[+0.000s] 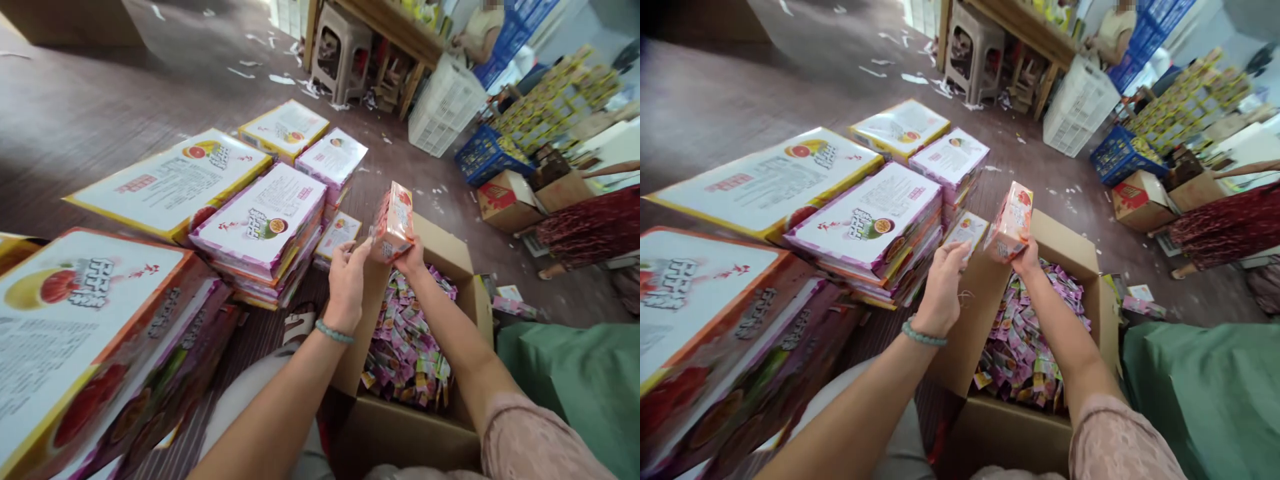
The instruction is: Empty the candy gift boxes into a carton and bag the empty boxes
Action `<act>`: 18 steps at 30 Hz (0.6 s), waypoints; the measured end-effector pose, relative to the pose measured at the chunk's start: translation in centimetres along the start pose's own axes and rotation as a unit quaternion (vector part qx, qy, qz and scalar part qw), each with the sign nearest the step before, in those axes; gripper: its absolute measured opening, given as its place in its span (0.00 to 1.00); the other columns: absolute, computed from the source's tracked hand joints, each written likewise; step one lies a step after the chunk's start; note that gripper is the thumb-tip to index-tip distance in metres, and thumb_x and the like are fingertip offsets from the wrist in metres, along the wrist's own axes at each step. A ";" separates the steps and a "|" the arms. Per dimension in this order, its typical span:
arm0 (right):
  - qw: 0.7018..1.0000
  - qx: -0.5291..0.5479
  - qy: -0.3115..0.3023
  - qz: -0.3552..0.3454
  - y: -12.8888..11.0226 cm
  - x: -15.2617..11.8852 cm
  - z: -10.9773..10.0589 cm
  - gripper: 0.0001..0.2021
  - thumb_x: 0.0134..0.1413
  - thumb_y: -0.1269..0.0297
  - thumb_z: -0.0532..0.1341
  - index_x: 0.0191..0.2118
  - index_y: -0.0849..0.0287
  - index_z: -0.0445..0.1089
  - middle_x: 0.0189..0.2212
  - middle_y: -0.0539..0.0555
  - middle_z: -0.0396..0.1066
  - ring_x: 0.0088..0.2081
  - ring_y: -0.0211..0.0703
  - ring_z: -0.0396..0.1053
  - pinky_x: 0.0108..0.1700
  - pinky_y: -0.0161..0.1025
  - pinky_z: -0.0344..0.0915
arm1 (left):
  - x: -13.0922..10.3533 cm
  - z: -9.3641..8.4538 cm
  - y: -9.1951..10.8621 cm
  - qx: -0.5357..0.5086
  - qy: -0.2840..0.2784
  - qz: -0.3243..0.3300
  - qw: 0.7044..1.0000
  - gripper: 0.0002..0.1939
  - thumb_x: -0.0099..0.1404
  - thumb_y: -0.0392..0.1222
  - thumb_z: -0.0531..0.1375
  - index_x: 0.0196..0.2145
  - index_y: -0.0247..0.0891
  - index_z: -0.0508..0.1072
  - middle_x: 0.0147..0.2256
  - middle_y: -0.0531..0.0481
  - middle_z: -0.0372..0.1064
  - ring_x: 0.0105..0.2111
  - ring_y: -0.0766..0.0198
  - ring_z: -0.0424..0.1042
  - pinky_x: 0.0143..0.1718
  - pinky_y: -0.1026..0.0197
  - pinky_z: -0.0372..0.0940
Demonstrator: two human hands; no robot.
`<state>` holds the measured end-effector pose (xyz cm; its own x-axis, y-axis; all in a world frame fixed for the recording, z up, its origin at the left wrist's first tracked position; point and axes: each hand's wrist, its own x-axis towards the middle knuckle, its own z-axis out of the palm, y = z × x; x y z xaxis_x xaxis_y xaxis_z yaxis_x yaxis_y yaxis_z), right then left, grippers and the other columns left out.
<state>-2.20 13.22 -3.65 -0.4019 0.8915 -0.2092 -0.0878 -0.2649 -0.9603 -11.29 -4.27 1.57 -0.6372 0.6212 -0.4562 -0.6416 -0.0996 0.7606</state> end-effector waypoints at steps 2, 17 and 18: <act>1.000 0.001 -0.015 -0.009 -1.4 -5.3 -2.0 0.30 0.41 0.51 0.59 0.50 0.60 0.76 0.41 0.59 0.82 0.52 0.62 0.78 0.57 0.60 0.76 | 0.0 1.0 0.2 0.000 -0.025 -0.017 1.000 0.24 0.58 0.50 0.73 0.47 0.41 0.71 0.50 0.42 0.74 0.56 0.48 0.70 0.52 0.56 0.67; 0.999 -0.036 -0.001 -0.016 -5.6 -18.9 -9.0 0.30 0.38 0.36 0.75 0.41 0.53 0.73 0.41 0.55 0.81 0.51 0.59 0.77 0.51 0.54 0.77 | -6.0 4.3 -3.8 -0.076 -0.417 -0.174 0.889 0.35 0.38 0.39 0.72 0.48 0.33 0.75 0.36 0.41 0.81 0.30 0.53 0.78 0.33 0.55 0.75; 0.999 -0.052 0.007 -0.007 -5.7 -18.4 -9.6 0.30 0.37 0.36 0.75 0.39 0.53 0.72 0.37 0.54 0.80 0.49 0.59 0.77 0.49 0.53 0.77 | -5.9 4.5 -3.9 -0.070 -0.423 -0.174 0.886 0.35 0.38 0.39 0.72 0.48 0.33 0.76 0.36 0.42 0.81 0.30 0.53 0.78 0.33 0.55 0.74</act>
<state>14.43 1.81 3.95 -0.3894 0.8995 -0.1982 0.0025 -0.2142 -0.9768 -3.13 -4.02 3.36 0.1201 0.9881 -0.0965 -0.8213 0.1535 0.5494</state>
